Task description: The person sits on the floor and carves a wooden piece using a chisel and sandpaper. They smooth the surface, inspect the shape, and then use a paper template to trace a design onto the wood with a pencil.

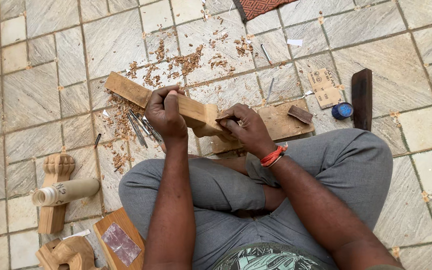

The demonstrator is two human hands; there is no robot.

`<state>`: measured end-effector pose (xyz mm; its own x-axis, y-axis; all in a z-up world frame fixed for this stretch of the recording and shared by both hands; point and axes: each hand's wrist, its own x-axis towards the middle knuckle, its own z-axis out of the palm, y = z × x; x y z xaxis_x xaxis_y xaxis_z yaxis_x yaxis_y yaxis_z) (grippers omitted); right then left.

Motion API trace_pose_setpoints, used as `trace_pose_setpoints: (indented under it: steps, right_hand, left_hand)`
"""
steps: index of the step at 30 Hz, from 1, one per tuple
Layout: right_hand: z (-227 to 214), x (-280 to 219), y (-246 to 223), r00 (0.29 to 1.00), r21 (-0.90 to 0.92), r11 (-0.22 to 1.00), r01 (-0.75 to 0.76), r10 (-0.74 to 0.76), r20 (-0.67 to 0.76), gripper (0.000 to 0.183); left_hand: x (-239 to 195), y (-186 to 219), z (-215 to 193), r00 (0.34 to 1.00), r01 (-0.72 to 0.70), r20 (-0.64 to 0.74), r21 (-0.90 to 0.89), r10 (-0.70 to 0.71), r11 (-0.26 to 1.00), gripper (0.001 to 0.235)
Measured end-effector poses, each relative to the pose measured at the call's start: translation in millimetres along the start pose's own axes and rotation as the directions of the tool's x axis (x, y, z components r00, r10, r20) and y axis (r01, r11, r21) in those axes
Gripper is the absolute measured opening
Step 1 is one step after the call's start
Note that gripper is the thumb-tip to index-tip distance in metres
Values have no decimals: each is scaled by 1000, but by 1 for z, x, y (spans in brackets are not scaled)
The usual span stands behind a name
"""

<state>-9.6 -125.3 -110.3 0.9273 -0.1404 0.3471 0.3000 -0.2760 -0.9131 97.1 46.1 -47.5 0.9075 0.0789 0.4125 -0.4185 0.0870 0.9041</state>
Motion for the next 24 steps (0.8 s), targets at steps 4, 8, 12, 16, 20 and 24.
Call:
trace_pose_setpoints:
  steps: [4,8,12,16,20,24]
  right_hand:
    - [16,1,-7,974,175,961,-213,224,-44,9]
    - [25,9,-1,967,169,962,-212,232,-105,7]
    - [31,1,6,992,15,998,-54,55,-111,7]
    - [32,22,0,986,115,989,-90,105,-131,7]
    - [37,0,6,982,162,980,-118,139,-127,8]
    - [32,-1,16,964,111,965,-238,248,-91,2]
  left_hand:
    - [23,-18,6,1000,2,-24,-32,-3,999,18]
    - [36,-29,10,1000,-11,-14,-60,10,998,20]
    - [27,-36,3,1000,-18,8,16,18,1000,26]
    - [44,-27,7,999,-32,-36,5,32,999,27]
    - [26,-33,3,999,-30,-25,-27,29,999,25]
    - [33,-28,4,1000,-7,21,-18,8,1000,24]
